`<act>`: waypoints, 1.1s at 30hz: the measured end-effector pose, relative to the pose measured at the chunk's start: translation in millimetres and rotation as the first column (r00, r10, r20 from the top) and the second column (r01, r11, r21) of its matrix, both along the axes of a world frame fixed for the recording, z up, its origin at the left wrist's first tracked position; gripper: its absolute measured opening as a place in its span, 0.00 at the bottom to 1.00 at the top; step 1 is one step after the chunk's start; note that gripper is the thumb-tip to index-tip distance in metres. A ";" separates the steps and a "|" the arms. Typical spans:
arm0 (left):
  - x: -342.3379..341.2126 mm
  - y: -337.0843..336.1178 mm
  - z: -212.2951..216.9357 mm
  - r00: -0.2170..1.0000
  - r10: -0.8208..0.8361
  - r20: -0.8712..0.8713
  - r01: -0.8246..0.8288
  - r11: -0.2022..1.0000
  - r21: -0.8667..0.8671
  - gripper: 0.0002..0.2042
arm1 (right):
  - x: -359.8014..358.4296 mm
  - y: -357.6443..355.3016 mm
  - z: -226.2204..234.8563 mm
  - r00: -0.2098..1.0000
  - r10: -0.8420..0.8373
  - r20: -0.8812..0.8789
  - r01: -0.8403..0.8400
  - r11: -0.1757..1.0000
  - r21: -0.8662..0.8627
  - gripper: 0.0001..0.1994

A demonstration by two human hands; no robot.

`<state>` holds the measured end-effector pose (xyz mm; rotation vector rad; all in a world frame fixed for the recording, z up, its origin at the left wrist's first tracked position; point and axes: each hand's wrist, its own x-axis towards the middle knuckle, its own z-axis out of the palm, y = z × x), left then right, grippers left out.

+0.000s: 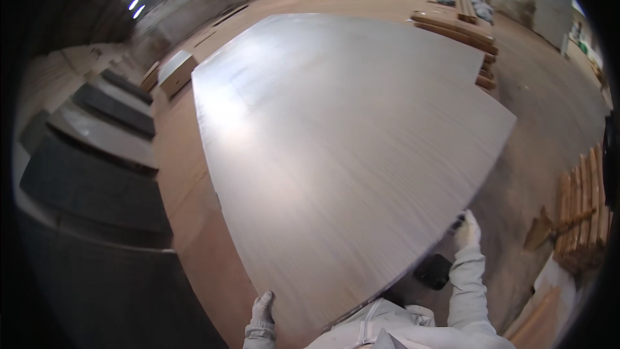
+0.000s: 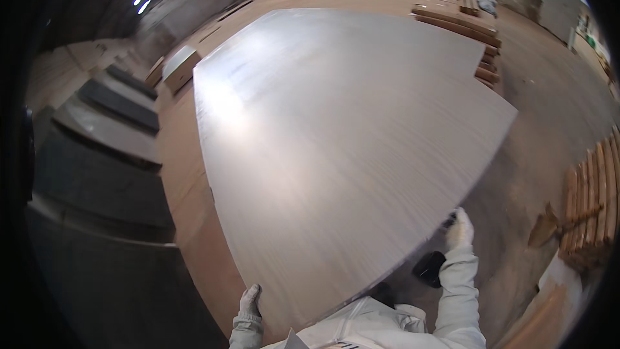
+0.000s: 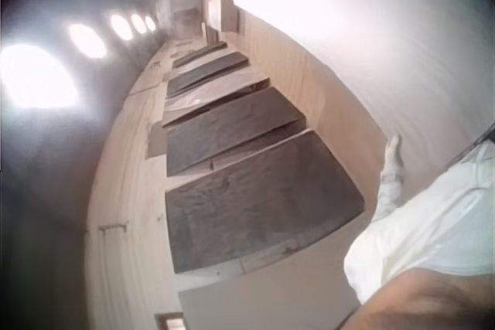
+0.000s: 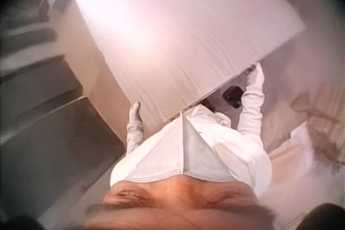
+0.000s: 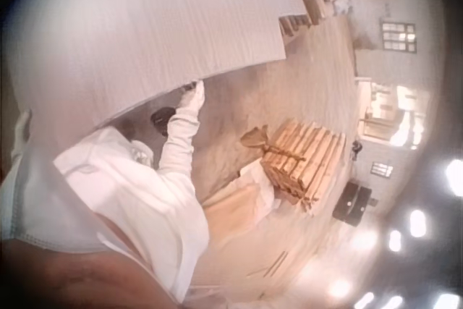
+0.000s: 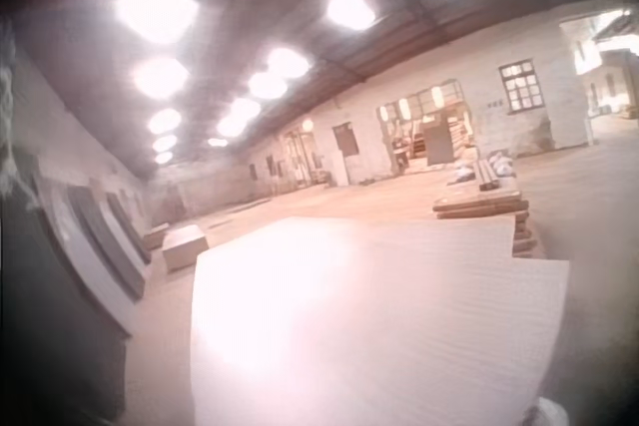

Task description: The person lifts and positions a large wooden board, then uses a brush to apply black paint across its surface. The person repeatedly dips the brush into a container and spreads the paint in broad strokes.

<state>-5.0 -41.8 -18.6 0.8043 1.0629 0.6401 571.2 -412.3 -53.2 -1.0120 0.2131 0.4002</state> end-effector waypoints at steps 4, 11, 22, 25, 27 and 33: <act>-45.8 -71.4 23.0 0.985 0.089 -0.146 -0.090 0.996 -0.005 0.22 | 33.6 -29.8 -13.4 0.993 -0.121 -0.005 0.120 0.989 -0.088 0.23; -17.7 -123.3 57.6 0.913 0.244 -0.328 -0.260 0.966 -0.004 0.18 | 91.9 -26.1 -17.5 0.995 -0.077 0.070 0.087 0.985 -0.150 0.43; -3.3 -140.1 32.2 0.814 0.396 -0.426 -0.249 0.899 0.360 0.19 | 121.5 15.8 -35.7 0.984 -0.116 0.133 0.112 0.993 0.037 0.31; 21.6 -186.4 23.6 0.846 0.435 -0.309 -0.332 0.882 0.334 0.19 | 154.8 -23.5 -35.1 0.965 -0.139 0.221 0.145 0.989 -0.009 0.31; 20.3 -220.9 13.0 0.855 0.431 -0.289 -0.330 0.882 0.337 0.19 | 165.0 -58.4 -33.3 0.982 -0.061 0.181 0.065 0.998 -0.019 0.31; 13.7 -352.4 -14.8 0.807 0.510 -0.298 -0.405 0.845 0.349 0.19 | 165.1 -145.7 -18.3 0.993 -0.008 0.121 0.023 0.991 -0.128 0.36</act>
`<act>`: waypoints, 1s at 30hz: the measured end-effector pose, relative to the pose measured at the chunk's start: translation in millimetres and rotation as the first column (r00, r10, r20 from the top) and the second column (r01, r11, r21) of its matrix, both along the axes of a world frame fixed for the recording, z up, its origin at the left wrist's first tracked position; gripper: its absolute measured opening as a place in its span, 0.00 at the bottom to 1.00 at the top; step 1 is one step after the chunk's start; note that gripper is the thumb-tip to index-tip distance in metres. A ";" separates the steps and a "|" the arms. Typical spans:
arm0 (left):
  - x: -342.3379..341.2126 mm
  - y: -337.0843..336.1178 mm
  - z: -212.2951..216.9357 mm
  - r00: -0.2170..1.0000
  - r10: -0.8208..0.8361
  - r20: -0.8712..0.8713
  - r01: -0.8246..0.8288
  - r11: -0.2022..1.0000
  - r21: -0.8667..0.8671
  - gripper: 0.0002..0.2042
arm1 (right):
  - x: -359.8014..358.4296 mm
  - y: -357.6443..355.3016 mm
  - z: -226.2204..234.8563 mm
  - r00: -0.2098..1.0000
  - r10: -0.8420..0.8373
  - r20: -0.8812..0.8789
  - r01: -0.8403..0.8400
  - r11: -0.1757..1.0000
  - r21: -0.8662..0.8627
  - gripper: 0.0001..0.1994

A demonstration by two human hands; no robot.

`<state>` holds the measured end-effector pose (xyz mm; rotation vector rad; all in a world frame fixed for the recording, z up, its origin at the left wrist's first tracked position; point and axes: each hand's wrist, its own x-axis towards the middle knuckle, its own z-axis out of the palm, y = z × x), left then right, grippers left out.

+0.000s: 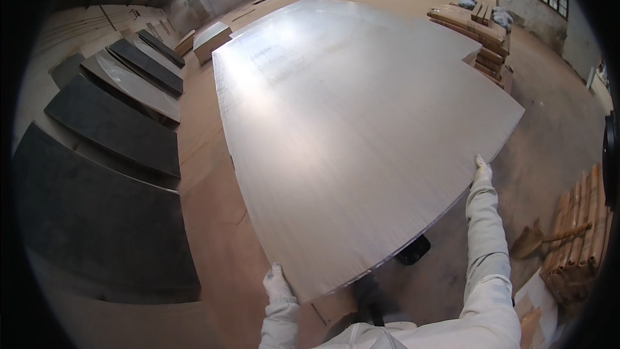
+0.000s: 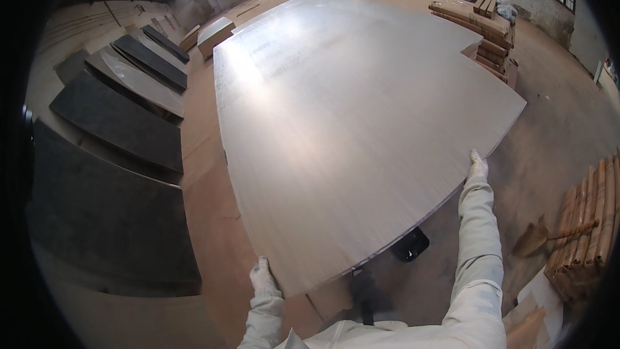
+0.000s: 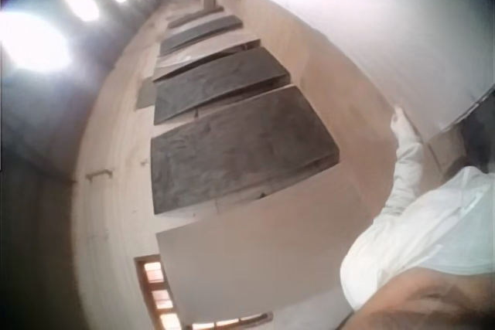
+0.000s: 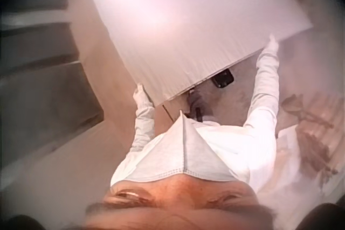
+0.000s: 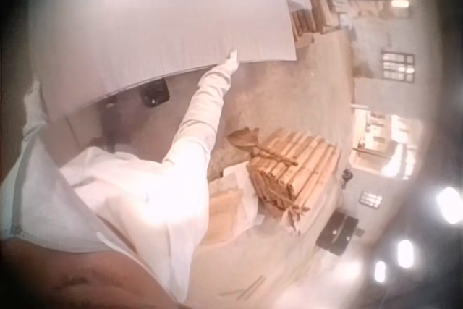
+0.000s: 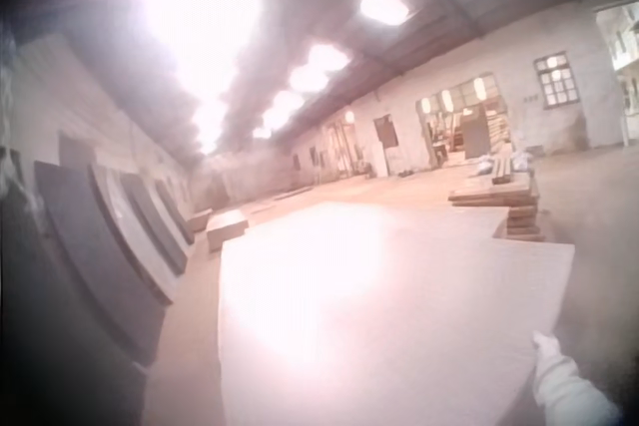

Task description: The person lifts and positions a large wooden board, then uses a brush to apply black paint across its surface. The person repeatedly dips the brush into a container and spreads the paint in broad strokes.

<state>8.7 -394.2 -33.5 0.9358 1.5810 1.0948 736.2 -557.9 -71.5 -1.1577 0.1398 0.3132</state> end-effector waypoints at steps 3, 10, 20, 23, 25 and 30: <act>10.9 -60.9 18.2 0.999 0.025 -0.028 -0.026 1.000 -0.009 0.18 | 4.4 -24.8 -7.4 0.999 -0.028 -0.017 0.026 0.995 -0.099 0.39; 74.0 -178.7 30.8 0.988 0.127 -0.091 -0.136 0.985 -0.106 0.18 | 100.8 -122.8 -28.0 0.996 0.083 -0.030 -0.086 0.990 -0.113 0.34; 172.3 -298.9 23.0 0.971 0.222 -0.084 -0.232 0.963 -0.136 0.21 | 183.8 -150.6 -7.1 0.983 0.155 -0.099 -0.177 0.945 -0.275 0.34; 191.8 -337.7 -17.1 0.976 0.218 0.018 -0.215 0.970 -0.110 0.21 | 235.5 -149.7 -13.4 0.984 0.180 0.001 -0.176 0.964 -0.199 0.32; 216.5 -361.5 -24.3 0.966 0.247 -0.076 -0.252 0.964 -0.081 0.20 | 255.0 -137.0 -14.0 0.970 0.238 0.038 -0.228 0.958 -0.173 0.32; 281.8 -377.8 12.3 0.958 0.268 -0.104 -0.276 0.958 -0.071 0.19 | 294.4 -98.5 -0.8 0.957 0.265 0.118 -0.229 0.941 -0.249 0.31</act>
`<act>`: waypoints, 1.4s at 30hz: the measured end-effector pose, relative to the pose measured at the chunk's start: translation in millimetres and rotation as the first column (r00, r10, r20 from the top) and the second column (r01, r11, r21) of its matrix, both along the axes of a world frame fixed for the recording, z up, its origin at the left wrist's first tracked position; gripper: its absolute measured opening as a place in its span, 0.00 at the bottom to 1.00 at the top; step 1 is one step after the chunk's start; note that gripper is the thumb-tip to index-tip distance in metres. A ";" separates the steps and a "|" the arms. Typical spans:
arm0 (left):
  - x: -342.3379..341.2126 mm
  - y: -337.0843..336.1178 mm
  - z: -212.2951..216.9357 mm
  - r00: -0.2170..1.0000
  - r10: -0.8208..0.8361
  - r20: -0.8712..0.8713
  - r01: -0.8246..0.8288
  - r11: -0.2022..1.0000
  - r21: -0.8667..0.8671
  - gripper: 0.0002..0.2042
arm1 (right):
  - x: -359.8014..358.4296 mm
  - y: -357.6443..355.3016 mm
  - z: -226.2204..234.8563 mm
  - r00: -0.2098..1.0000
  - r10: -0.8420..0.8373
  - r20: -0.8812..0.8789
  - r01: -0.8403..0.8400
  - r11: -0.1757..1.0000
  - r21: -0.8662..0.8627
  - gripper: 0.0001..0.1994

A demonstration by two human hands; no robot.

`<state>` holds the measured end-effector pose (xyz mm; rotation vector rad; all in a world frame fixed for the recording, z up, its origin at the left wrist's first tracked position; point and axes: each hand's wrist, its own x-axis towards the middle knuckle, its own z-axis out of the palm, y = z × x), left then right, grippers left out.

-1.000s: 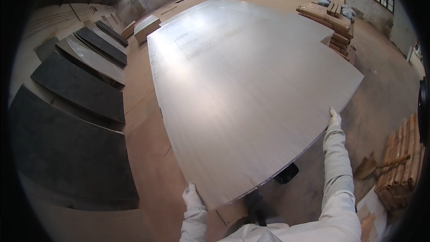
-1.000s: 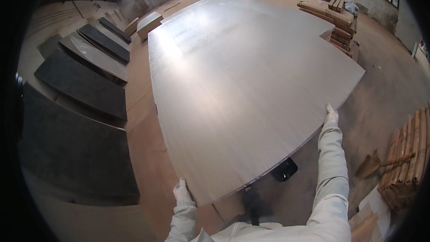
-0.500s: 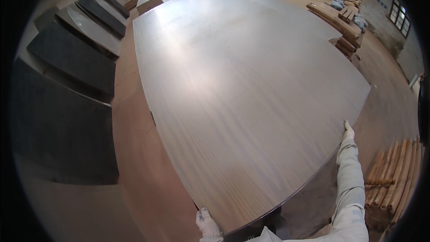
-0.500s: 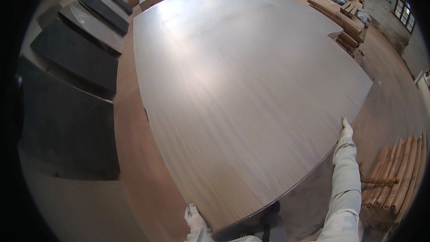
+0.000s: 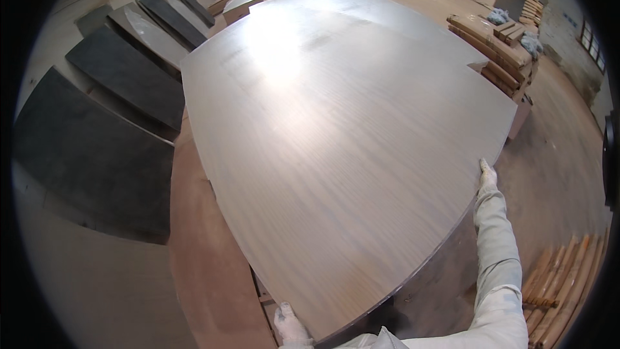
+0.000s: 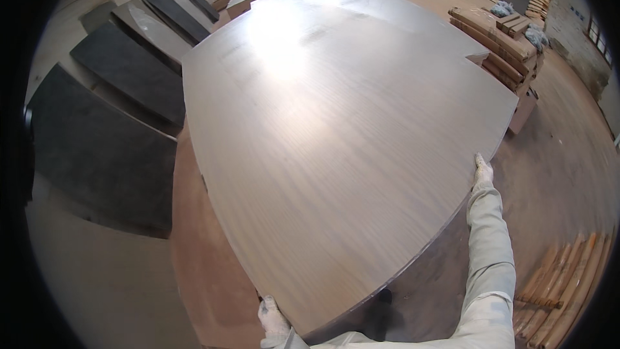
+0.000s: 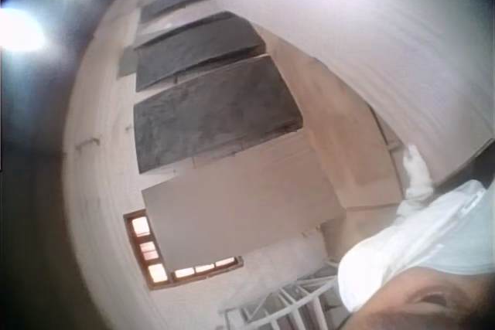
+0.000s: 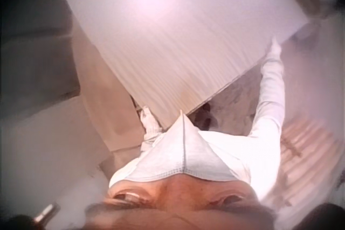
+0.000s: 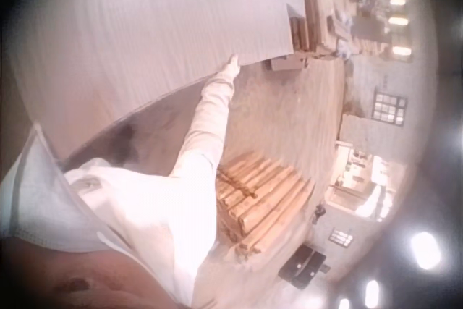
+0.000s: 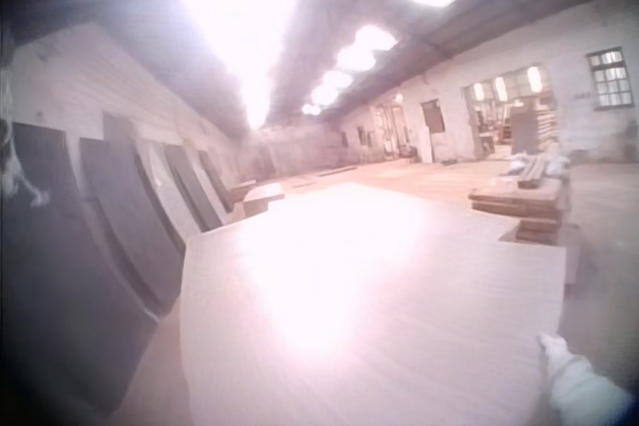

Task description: The person lifts and positions a large wooden board, then uses a brush to apply black paint across its surface. The person repeatedly dips the brush into a container and spreads the paint in broad strokes.

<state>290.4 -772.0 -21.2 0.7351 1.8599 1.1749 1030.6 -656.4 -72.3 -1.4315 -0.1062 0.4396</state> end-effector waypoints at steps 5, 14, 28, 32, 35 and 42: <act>6.4 3.5 48.3 0.987 -0.066 0.149 0.069 0.997 -0.018 0.22 | -13.6 27.4 18.9 0.998 0.056 -0.005 -0.057 0.992 -0.116 0.34; -20.2 12.5 58.5 0.822 -0.351 0.448 0.365 0.929 0.059 0.26 | -185.2 -77.4 31.0 0.886 0.392 -0.247 -0.348 0.915 0.204 0.29; -30.3 74.5 45.5 0.367 -0.674 0.642 0.915 0.385 -0.119 0.25 | -701.1 -233.1 61.8 0.503 0.364 -0.784 -0.321 0.921 0.221 0.22; -43.3 107.4 23.7 0.065 -0.644 0.763 0.996 0.082 -0.015 0.30 | -733.2 -173.9 21.4 0.769 0.370 -0.522 -0.284 0.928 0.240 0.21; -64.4 160.5 14.8 0.087 -0.372 0.924 0.844 0.521 0.130 0.26 | -726.1 -139.3 18.4 0.819 0.297 -0.491 -0.337 0.941 0.008 0.23; -139.3 466.0 10.8 0.301 -0.300 0.905 0.386 0.906 0.171 0.21 | -734.9 -57.4 46.8 0.792 0.371 -0.484 -0.336 0.928 0.161 0.26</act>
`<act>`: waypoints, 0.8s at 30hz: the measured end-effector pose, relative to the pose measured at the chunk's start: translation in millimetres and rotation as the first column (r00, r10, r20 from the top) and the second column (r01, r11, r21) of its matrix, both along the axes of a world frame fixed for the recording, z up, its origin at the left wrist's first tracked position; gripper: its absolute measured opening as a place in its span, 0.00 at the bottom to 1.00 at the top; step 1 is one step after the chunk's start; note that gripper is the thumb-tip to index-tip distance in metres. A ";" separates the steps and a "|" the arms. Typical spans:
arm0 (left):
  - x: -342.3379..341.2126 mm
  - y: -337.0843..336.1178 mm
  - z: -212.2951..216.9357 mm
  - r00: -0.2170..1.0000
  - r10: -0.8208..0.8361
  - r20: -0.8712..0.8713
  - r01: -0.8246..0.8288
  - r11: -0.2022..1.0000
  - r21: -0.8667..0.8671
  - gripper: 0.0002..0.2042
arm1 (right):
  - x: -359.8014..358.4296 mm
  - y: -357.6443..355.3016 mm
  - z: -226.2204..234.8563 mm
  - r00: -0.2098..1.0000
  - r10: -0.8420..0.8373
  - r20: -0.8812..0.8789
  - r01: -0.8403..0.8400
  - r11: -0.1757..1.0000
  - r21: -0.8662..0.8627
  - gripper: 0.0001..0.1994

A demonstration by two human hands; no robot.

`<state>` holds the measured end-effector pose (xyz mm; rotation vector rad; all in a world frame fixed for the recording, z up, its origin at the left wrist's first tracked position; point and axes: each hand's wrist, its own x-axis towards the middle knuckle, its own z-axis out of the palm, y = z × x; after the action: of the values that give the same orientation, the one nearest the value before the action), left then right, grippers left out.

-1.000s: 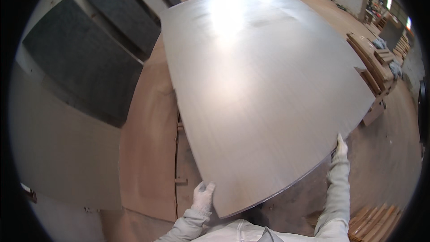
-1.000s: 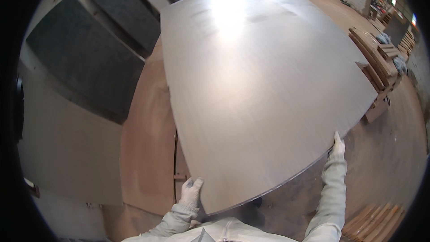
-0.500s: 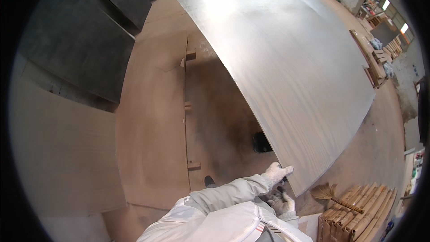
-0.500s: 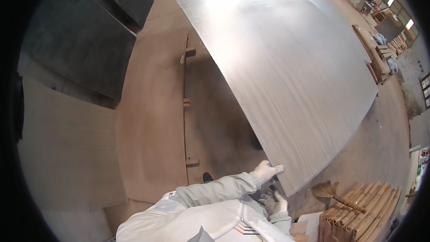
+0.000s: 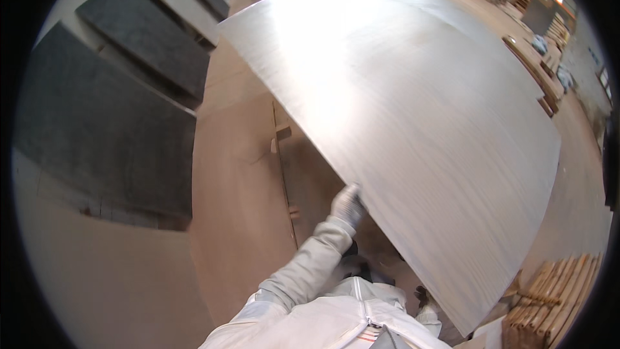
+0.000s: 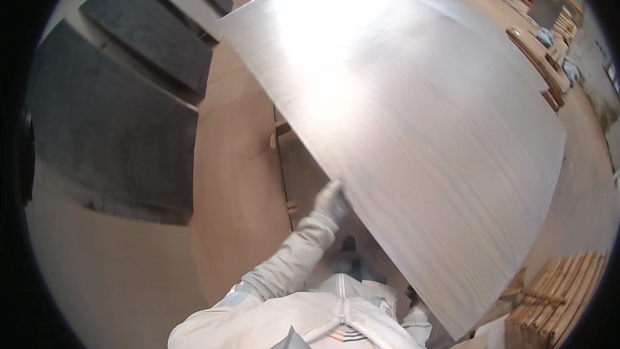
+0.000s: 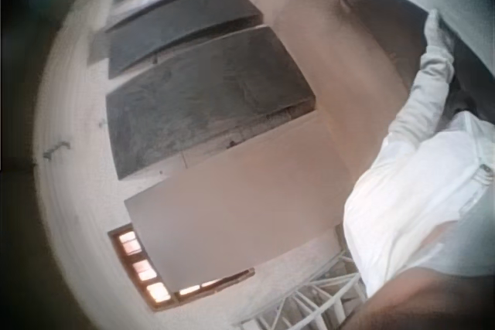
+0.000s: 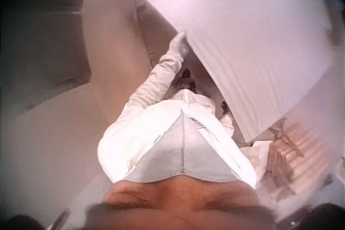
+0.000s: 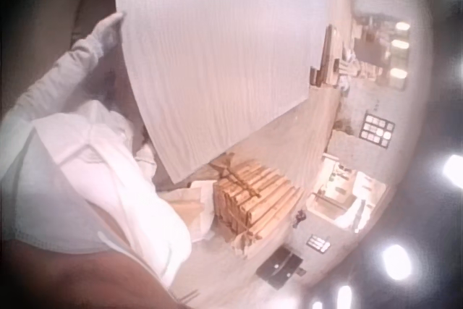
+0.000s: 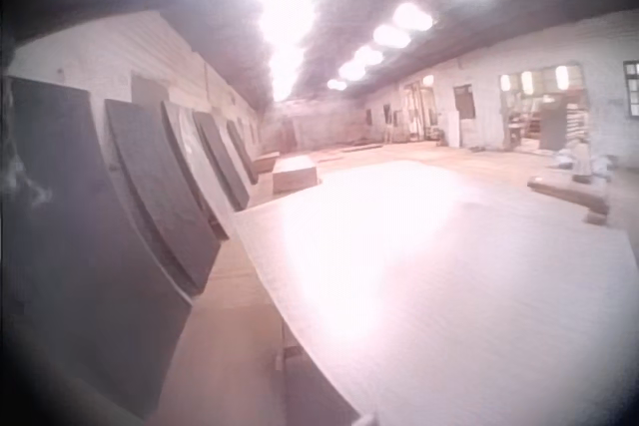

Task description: The person lifts and positions a large wooden board, then uses a brush to apply black paint across its surface. The person repeatedly dips the brush into a container and spreads the paint in broad strokes.

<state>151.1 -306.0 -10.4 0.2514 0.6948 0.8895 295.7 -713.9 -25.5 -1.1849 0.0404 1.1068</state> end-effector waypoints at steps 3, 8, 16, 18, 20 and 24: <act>-37.0 114.2 -3.5 0.967 0.077 0.242 -0.080 0.997 -0.001 0.23 | -9.7 26.3 10.2 0.997 -0.073 -0.028 0.073 0.997 -0.002 0.28; -90.2 249.9 -35.2 0.972 0.179 0.150 -0.191 0.979 0.071 0.24 | -41.0 72.2 14.5 0.962 -0.261 -0.076 0.267 0.961 0.076 0.31; -84.6 346.0 -28.7 0.993 0.011 -0.115 0.017 0.970 0.241 0.30 | -75.4 122.5 3.5 0.593 -0.800 -0.089 0.747 0.506 0.432 0.36; -84.7 348.6 -22.9 0.998 0.017 -0.067 -0.001 0.970 0.243 0.28 | -58.7 142.7 -0.3 0.361 -0.931 -0.057 0.877 0.318 0.359 0.35; -79.6 329.6 -3.7 0.993 -0.006 -0.119 0.035 0.970 0.240 0.25 | -50.5 128.9 2.8 0.193 -0.981 0.035 0.943 0.195 0.268 0.33; -79.8 331.9 40.1 0.993 -0.012 -0.117 0.043 0.965 0.260 0.20 | -52.3 95.6 57.8 0.187 -0.964 0.188 0.903 0.244 0.354 0.33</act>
<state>71.3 25.9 29.7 0.5508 0.6767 0.9459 243.4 -618.3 32.2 -0.8997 0.3478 -0.2893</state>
